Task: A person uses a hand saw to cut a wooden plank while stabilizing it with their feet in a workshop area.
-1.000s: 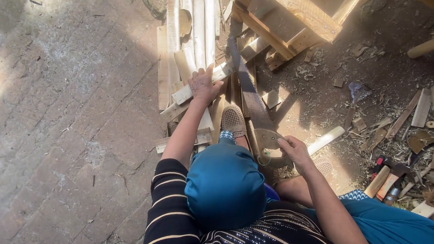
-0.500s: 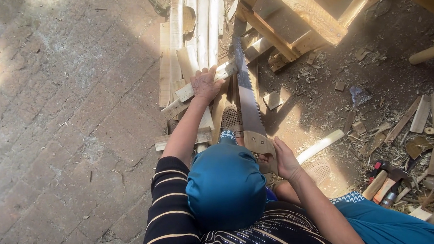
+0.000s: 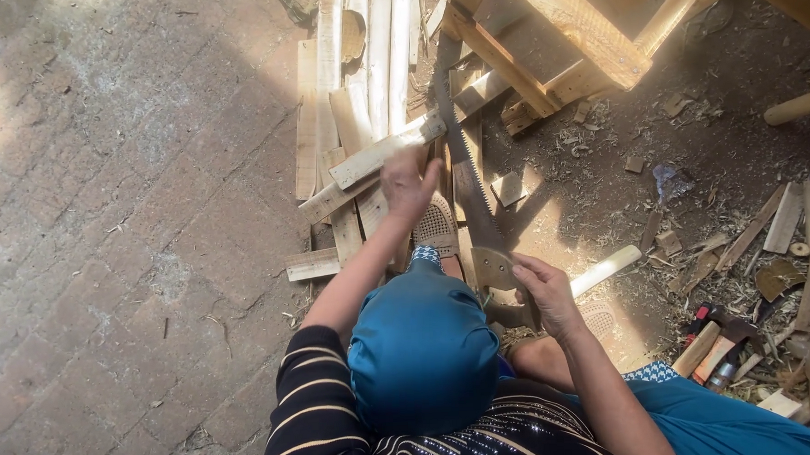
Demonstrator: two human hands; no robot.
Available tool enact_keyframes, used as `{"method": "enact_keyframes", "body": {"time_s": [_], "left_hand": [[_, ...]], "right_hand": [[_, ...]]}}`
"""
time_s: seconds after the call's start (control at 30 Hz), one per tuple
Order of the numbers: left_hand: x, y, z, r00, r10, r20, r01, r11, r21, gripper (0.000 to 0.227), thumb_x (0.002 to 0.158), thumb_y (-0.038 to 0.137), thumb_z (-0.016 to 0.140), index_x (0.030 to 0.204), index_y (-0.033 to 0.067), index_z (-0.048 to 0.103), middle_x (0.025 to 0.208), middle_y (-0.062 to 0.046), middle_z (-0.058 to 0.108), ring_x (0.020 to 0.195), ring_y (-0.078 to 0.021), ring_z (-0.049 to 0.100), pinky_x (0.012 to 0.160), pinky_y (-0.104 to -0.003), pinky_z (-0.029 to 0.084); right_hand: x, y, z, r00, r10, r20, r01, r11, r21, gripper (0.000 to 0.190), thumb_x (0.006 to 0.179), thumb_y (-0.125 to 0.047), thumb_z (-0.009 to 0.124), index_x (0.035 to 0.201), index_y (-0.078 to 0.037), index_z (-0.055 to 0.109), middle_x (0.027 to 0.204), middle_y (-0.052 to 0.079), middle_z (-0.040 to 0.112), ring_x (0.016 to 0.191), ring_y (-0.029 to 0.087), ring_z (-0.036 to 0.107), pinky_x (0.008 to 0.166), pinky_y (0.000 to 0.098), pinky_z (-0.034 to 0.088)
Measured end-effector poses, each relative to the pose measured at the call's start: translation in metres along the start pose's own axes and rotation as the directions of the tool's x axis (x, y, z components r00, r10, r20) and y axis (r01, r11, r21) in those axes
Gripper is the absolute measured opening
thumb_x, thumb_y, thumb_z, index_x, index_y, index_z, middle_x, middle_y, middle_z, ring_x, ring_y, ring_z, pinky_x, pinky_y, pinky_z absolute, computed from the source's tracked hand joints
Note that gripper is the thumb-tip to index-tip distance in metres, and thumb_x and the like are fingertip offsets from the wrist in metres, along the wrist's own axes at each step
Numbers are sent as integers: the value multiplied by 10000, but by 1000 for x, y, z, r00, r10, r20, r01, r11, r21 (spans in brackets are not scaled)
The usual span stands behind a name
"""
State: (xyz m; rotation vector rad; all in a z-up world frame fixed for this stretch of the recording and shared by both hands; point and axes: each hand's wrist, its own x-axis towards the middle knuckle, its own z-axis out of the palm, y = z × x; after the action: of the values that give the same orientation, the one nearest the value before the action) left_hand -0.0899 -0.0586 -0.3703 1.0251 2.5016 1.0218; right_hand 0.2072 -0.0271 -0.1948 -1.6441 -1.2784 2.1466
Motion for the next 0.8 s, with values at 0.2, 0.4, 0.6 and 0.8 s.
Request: {"method": "enact_keyframes", "body": {"time_s": [0.2,0.4,0.6,0.8], "left_hand": [[-30,129,-71,413,-152,898,846,428,-317,1316,776,626,843,1561,-160,139,963,-256,642,835,-314,744,720,-401,630],[-47,85,18,485,-311,817,852,379,-361,331,752,25,734,1049,-63,617,707,-193,682,641,-333,747,572,-450,648],[-55,60,16,548,-188,815,797,412,-441,227,795,-31,675,1003,60,687,794,-110,741,703,-221,756,599,-363,655],[-47,86,-17,543,-72,837,805,331,-493,194,806,-33,718,950,95,740,804,-49,761,743,-189,774,649,-335,656]], "right_hand": [[-19,-8,15,961,-237,-141,173,917,-359,373,892,-139,779,1261,-133,725,504,85,612,369,126,517,344,205,350],[-26,5,22,798,-585,144,472,459,-753,370,927,-192,742,1264,-46,696,1241,189,665,1033,339,715,806,377,619],[-24,-3,-7,770,-637,21,368,417,-831,558,914,-309,773,1402,-96,608,1211,172,629,1005,316,653,897,470,552],[-12,2,-9,999,27,-26,-35,930,-365,938,853,-471,796,1573,-51,365,1231,310,634,1233,451,599,1109,563,423]]}}
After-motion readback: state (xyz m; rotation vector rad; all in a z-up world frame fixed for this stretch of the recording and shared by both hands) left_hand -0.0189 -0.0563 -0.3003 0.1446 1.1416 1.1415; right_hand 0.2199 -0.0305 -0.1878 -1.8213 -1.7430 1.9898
